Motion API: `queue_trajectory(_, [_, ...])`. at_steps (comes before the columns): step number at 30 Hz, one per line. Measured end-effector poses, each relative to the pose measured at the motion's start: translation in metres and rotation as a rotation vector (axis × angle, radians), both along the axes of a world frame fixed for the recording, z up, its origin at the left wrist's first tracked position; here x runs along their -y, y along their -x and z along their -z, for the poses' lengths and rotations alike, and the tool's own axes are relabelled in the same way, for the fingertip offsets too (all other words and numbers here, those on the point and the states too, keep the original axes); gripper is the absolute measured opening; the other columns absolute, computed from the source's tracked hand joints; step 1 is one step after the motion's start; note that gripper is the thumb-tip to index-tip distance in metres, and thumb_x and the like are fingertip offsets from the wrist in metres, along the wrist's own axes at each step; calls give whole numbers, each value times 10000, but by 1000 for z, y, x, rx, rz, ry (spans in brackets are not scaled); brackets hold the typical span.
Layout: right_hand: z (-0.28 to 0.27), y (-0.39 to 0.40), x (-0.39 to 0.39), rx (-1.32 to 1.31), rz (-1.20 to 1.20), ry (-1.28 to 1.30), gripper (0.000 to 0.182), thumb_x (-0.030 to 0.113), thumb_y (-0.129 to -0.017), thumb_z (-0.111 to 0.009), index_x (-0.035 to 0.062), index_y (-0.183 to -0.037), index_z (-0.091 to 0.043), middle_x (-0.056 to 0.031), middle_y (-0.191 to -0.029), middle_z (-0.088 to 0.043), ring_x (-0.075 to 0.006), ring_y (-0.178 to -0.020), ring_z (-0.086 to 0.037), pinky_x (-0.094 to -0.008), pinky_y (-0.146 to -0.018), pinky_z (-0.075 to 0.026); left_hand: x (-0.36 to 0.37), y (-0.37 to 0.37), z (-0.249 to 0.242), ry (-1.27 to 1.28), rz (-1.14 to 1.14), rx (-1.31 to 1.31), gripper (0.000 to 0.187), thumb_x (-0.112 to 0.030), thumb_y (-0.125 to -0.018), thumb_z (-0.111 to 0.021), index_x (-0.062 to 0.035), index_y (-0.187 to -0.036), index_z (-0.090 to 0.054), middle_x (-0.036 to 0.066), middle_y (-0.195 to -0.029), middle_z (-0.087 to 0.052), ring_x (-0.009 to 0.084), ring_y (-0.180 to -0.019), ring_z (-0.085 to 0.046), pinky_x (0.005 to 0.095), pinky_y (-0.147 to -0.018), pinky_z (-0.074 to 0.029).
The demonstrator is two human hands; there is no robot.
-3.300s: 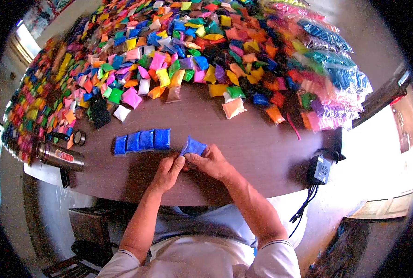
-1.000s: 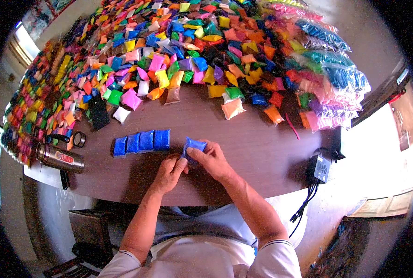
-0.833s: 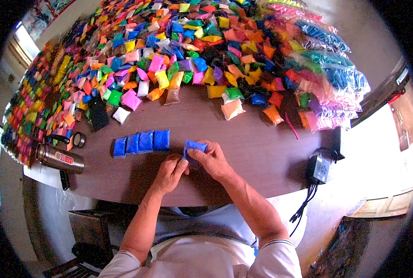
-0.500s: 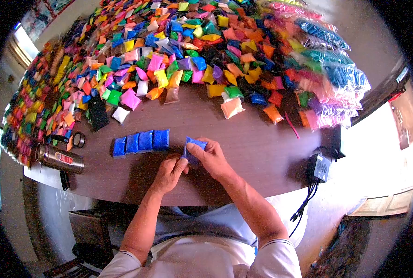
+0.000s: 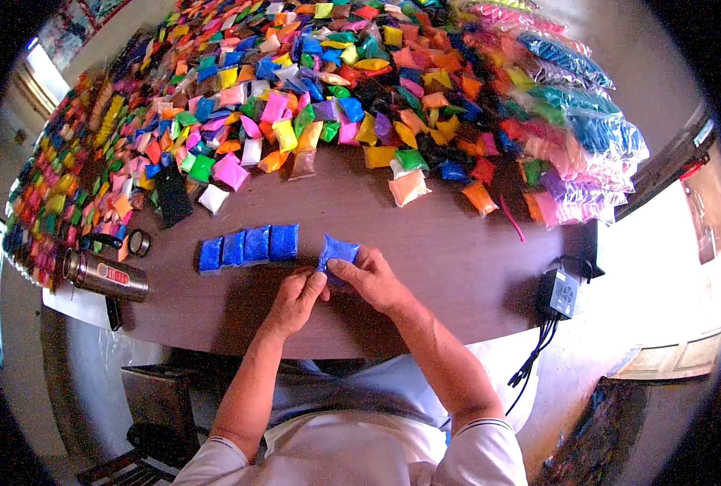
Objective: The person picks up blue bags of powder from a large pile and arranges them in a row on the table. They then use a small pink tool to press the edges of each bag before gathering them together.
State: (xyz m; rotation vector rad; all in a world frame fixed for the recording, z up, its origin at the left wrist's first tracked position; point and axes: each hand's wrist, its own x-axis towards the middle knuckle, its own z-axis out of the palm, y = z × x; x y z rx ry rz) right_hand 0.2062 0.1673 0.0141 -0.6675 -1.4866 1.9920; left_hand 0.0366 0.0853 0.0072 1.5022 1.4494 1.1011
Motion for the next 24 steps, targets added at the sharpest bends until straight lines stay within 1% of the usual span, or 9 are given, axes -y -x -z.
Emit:
queue_trajectory(4, [8, 2, 0, -84, 39, -11, 267, 278, -950, -597, 14, -947, -641, -45, -796, -667, -102, -701, -599, -222, -564, -410, 0, -3, -3, -18, 15, -38, 468, -427, -993, -439, -35, -791, -597, 97, -715, -595, 258, -744, -571, 387, -716, -433])
queue_trajectory(7, [8, -2, -5, 83, 2, -33, 209, 216, -952, -586, 13, -945, -635, -8, -785, -642, -91, -728, -570, -246, -633, -445, 0, -1, 0, -12, 0, -16, 475, -428, -993, -437, -27, -799, -601, 99, -716, -602, 256, -732, -582, 384, -695, -437])
queue_trajectory(9, [5, -1, -3, 45, 19, -29, 191, 199, -949, -587, 13, -949, -628, -12, -792, -642, -87, -719, -570, -244, -618, -438, 0, 1, 1, -10, -21, 5, 480, -426, -994, -438, -23, -791, -603, 100, -717, -606, 256, -725, -588, 382, -682, -439])
queue_trajectory(12, [-8, 3, 5, -26, 27, 5, 165, 177, -943, -591, 14, -951, -619, -16, -799, -641, -77, -697, -563, -237, -582, -419, 0, 0, -3, 0, -4, 7, 501, -425, -1003, -439, -12, -764, -593, 83, -721, -581, 201, -706, -570, 348, -663, -444])
queue_trajectory(15, [-4, 4, 5, -58, 10, 40, 163, 176, -938, -597, 15, -959, -614, -19, -797, -641, -71, -679, -556, -227, -554, -404, 0, -3, -6, 10, 45, -22, 500, -418, -1004, -441, -6, -764, -591, 85, -726, -589, 206, -705, -579, 355, -656, -446])
queue_trajectory(17, [0, 2, 2, -57, -3, 46, 170, 181, -937, -601, 15, -968, -612, -21, -797, -641, -71, -675, -557, -220, -547, -401, 0, -6, -11, -76, 33, -67, 486, -392, -988, -465, -14, -705, -584, 116, -645, -581, 273, -640, -583, 383, -609, -440])
queue_trajectory(20, [0, 3, 2, -19, 14, 13, 189, 185, -935, -608, 9, -1003, -599, -31, -830, -641, -75, -689, -563, -214, -563, -421, 0, -4, -4, -81, -8, -43, 478, -379, -981, -487, -19, -680, -579, 125, -637, -576, 274, -623, -577, 389, -600, -436])
queue_trajectory(22, [-5, 5, 6, -36, 199, 42, 195, 192, -932, -617, 12, -1004, -603, -30, -852, -639, -77, -681, -562, -208, -560, -416, -1, -3, -1, -48, -32, 0, 471, -372, -978, -495, -20, -676, -579, 129, -636, -575, 273, -618, -576, 391, -598, -434])
queue_trajectory(24, [0, 6, 3, -97, 201, 109, 183, 188, -936, -609, 18, -1002, -605, -22, -820, -628, -87, -681, -570, -220, -563, -441, -2, -3, 4, -68, -13, -17, 464, -369, -975, -504, -20, -680, -579, 132, -635, -575, 281, -619, -576, 396, -597, -434])
